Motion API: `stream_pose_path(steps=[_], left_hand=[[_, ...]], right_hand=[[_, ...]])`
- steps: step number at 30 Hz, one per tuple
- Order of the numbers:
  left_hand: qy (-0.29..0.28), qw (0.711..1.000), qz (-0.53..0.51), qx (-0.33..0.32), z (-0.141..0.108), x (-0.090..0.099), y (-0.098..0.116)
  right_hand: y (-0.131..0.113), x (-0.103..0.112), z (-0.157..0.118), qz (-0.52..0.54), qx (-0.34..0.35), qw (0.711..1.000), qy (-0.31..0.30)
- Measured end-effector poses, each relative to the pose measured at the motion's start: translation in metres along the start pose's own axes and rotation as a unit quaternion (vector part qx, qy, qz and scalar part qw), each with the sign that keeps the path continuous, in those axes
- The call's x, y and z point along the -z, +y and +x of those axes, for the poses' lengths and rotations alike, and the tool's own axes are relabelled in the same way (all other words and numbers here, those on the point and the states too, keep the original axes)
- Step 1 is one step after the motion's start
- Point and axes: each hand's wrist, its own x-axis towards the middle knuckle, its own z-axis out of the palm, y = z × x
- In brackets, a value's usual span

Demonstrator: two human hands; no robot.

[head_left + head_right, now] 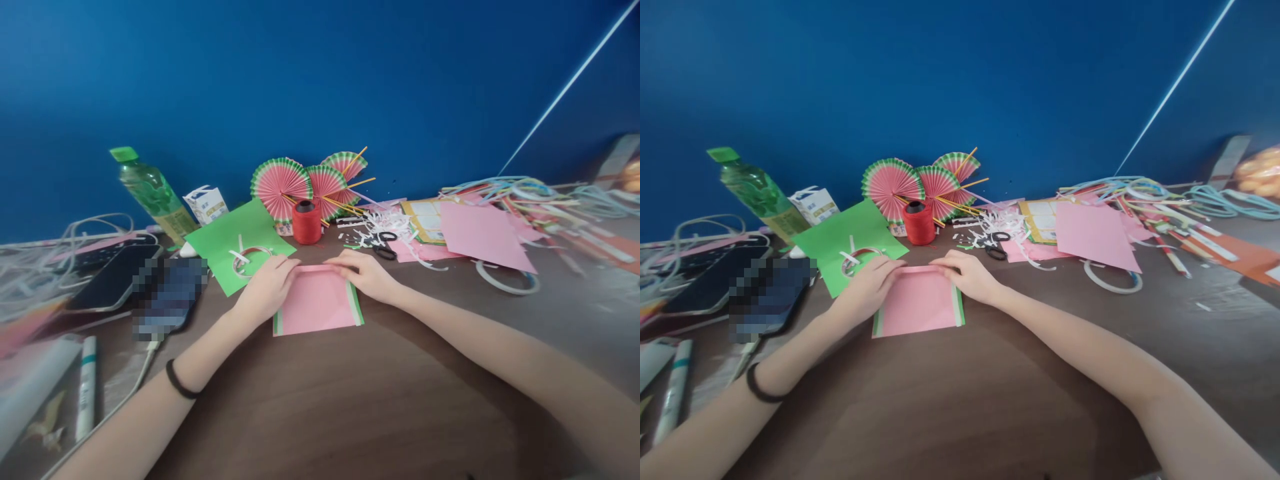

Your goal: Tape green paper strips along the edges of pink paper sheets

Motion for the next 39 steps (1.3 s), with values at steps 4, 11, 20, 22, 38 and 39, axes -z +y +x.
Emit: stream_pose_path(steps=[4,11,20,22,38,39], left_hand=[[0.006,0.999,-0.046,0.003,0.003,0.006,-0.006],[0.058,0.998,-0.033,-0.006,0.002,0.019,-0.005],[0.106,0.988,0.096,-0.062,0.0,0.031,0.003],[0.057,0.986,0.14,-0.078,0.001,0.032,0.004],[-0.232,0.947,-0.197,0.106,0.005,0.022,-0.008],[-0.234,0.942,-0.213,0.113,0.005,0.02,-0.011]], right_hand=[[0.001,0.004,0.003,0.01,-0.006,1.0,0.026],[-0.001,0.014,0.007,-0.031,0.016,0.991,0.129],[-0.01,0.027,0.003,-0.17,0.066,0.973,0.14],[-0.005,0.029,0.004,-0.183,0.083,0.975,0.091],[0.008,0.025,0.007,0.085,-0.102,0.972,-0.195],[0.008,0.024,0.007,0.09,-0.103,0.972,-0.19]])
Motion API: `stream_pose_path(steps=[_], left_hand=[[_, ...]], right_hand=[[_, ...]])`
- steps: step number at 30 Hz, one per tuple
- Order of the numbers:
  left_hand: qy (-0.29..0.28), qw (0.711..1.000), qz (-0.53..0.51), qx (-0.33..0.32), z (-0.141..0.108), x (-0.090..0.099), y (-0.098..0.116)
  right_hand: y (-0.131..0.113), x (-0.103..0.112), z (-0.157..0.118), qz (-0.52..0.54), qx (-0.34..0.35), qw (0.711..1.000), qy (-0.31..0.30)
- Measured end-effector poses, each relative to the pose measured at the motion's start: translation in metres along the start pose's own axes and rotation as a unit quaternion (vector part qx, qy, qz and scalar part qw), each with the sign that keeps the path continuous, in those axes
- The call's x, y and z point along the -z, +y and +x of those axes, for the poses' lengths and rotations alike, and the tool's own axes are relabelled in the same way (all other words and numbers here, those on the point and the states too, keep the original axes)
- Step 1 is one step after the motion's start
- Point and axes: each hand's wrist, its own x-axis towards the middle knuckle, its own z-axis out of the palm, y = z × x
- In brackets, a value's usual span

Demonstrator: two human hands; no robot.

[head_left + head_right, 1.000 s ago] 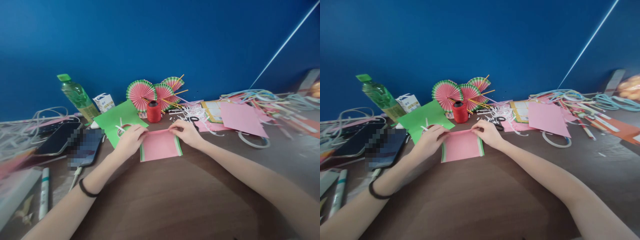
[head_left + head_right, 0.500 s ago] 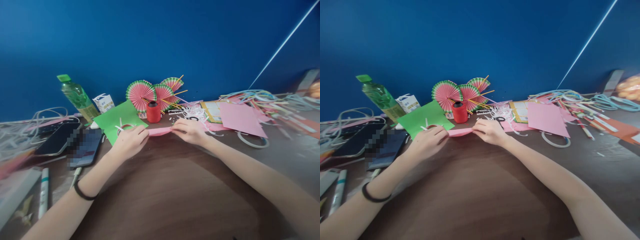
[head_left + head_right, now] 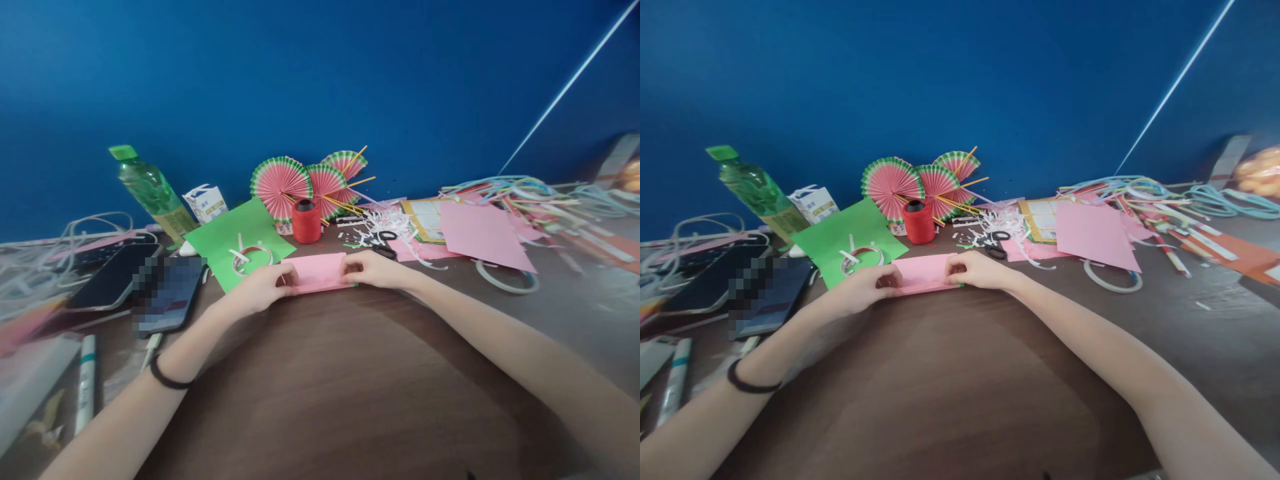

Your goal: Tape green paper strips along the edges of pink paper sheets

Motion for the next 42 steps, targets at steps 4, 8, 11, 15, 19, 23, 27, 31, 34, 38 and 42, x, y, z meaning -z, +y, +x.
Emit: stream_pose_path(steps=[4,8,11,15,19,23,27,31,34,38,42], left_hand=[[-0.014,0.998,-0.053,0.001,0.003,0.0,-0.009],[-0.018,0.998,-0.067,0.003,0.004,0.001,-0.011],[-0.025,0.998,-0.062,0.005,0.004,0.001,-0.01],[-0.035,0.997,-0.067,0.004,0.005,0.001,-0.011],[-0.033,0.997,-0.069,0.006,0.005,0.0,-0.009],[-0.037,0.997,-0.072,0.006,0.005,0.0,-0.008],[-0.037,0.997,-0.067,0.001,0.005,-0.001,-0.01],[-0.041,0.996,-0.077,0.001,0.005,-0.002,-0.01],[-0.046,0.994,-0.099,0.013,0.005,-0.003,-0.008],[-0.045,0.995,-0.09,0.007,0.004,-0.004,-0.008],[-0.044,0.996,-0.08,-0.007,0.005,-0.006,-0.012]], right_hand=[[0.003,-0.003,0.001,-0.014,0.008,1.0,0.027],[0.006,-0.003,0.002,-0.036,0.028,0.999,0.03],[0.009,-0.003,0.003,-0.035,0.003,0.999,0.012],[0.011,-0.003,0.004,-0.048,-0.016,0.999,0.012],[0.012,-0.003,0.004,-0.08,0.01,0.996,0.023],[0.014,-0.003,0.004,-0.094,0.014,0.995,0.014],[0.015,-0.003,0.005,-0.1,0.02,0.995,0.013],[0.015,-0.004,0.005,-0.103,0.017,0.995,0.01],[0.014,-0.004,0.005,-0.104,0.016,0.994,0.013],[0.013,-0.004,0.005,-0.101,0.012,0.995,0.012],[0.011,-0.005,0.004,-0.096,0.011,0.995,0.009]])
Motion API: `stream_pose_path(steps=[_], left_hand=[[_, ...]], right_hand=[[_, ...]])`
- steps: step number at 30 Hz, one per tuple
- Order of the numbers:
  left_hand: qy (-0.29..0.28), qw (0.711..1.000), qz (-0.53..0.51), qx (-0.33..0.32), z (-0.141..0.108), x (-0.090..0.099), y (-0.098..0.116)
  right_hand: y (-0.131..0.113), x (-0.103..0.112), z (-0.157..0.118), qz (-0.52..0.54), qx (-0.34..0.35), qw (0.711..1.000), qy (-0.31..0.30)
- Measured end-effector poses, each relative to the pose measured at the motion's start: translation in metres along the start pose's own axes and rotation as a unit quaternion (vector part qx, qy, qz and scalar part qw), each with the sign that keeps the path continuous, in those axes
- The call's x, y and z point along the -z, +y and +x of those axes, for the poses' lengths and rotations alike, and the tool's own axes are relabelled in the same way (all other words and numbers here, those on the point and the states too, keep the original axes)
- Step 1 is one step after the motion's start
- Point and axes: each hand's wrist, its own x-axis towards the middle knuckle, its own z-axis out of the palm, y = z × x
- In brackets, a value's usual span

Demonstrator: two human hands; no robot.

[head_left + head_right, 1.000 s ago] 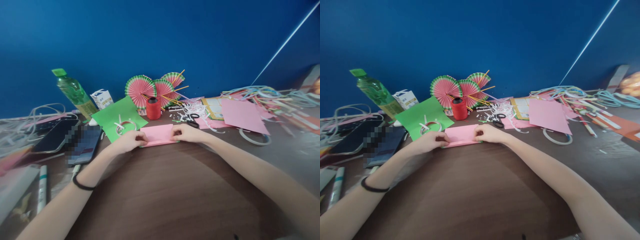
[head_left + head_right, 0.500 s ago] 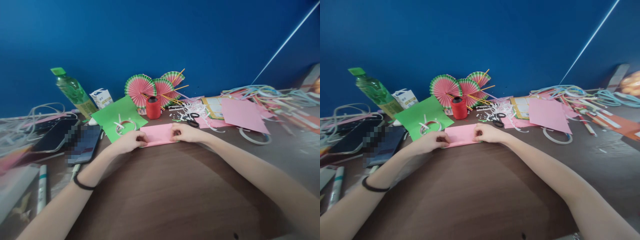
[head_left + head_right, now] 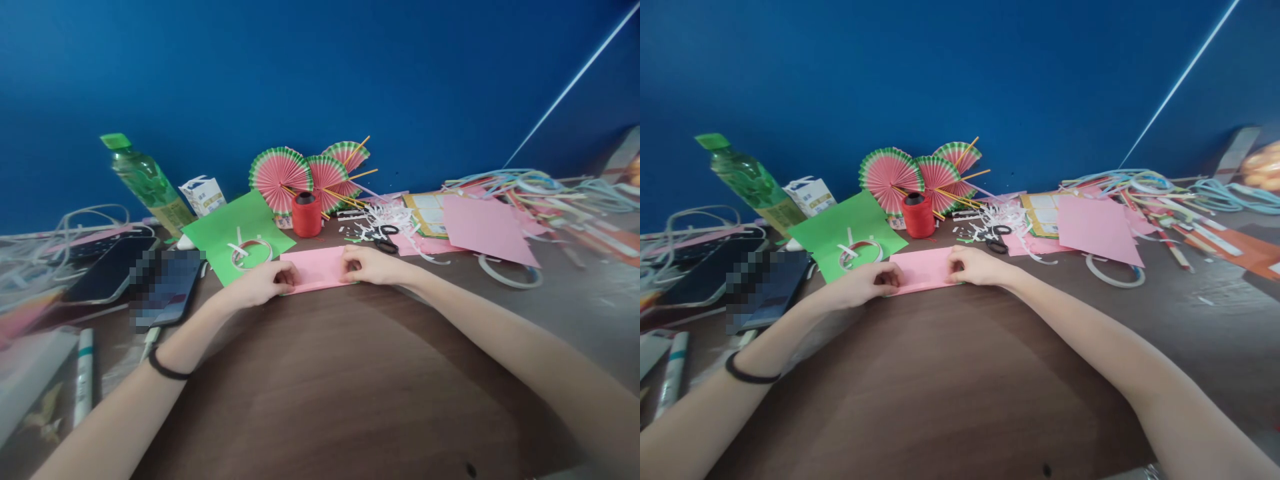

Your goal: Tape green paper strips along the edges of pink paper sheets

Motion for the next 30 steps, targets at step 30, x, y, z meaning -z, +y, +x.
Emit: stream_pose_path(steps=[30], left_hand=[[0.061,0.863,0.489,-0.112,-0.021,-0.035,0.053]], right_hand=[[-0.03,-0.003,-0.008,-0.232,0.117,0.965,-0.03]])
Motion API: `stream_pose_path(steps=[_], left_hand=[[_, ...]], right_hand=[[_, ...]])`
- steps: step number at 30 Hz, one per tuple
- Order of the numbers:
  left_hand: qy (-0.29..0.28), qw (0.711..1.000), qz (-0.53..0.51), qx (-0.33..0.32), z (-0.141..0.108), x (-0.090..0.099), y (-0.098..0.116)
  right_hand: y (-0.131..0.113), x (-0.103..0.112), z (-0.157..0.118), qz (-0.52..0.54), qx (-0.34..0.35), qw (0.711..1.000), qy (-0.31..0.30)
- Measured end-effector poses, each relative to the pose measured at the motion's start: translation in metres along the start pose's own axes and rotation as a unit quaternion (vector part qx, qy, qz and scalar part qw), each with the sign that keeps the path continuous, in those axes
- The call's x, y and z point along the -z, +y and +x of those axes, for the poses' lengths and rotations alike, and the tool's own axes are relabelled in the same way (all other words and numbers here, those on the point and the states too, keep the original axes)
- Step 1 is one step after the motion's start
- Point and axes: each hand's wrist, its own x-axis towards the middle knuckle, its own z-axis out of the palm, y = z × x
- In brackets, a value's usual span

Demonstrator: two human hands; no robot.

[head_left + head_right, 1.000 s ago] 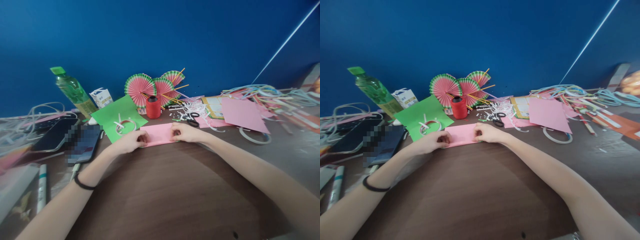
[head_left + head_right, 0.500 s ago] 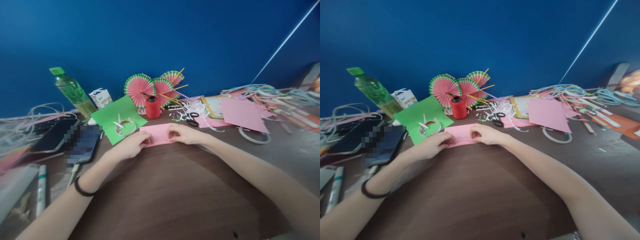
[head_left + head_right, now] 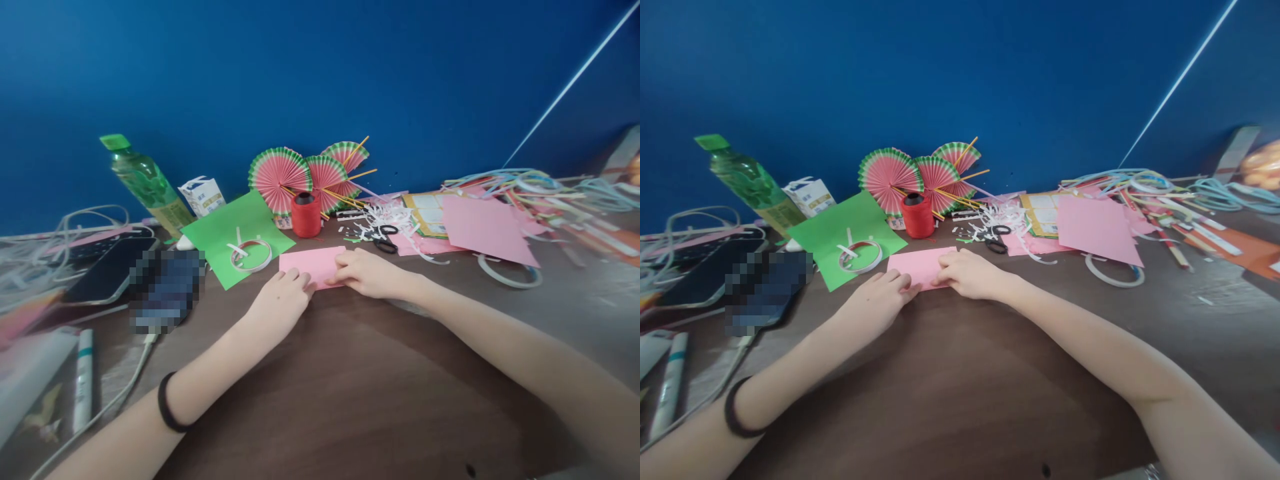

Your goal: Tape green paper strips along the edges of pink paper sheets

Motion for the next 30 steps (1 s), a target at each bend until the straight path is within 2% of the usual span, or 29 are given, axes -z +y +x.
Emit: stream_pose_path(steps=[5,11,15,18,21,26,30], left_hand=[[0.037,0.999,-0.003,0.003,0.002,-0.01,-0.006],[0.181,0.983,0.028,-0.034,0.005,-0.028,-0.013],[0.226,0.972,0.056,-0.044,0.007,-0.035,-0.014],[0.229,0.972,0.047,-0.026,0.008,-0.036,-0.014],[0.213,0.977,-0.014,0.021,0.009,-0.033,-0.017],[0.13,0.974,-0.174,0.066,0.009,-0.023,-0.03],[0.118,0.965,-0.221,0.079,0.007,-0.018,-0.043]], right_hand=[[-0.005,0.002,-0.001,-0.046,0.024,0.999,0.003],[0.0,-0.016,0.001,-0.087,0.057,0.991,0.087],[0.001,-0.023,0.001,-0.119,0.077,0.982,0.121],[0.0,-0.024,0.0,-0.121,0.073,0.98,0.142],[0.001,-0.024,0.0,-0.08,0.061,0.979,0.174],[0.008,-0.022,0.0,0.084,0.007,0.973,0.213],[0.012,-0.017,0.001,0.18,-0.056,0.952,0.241]])
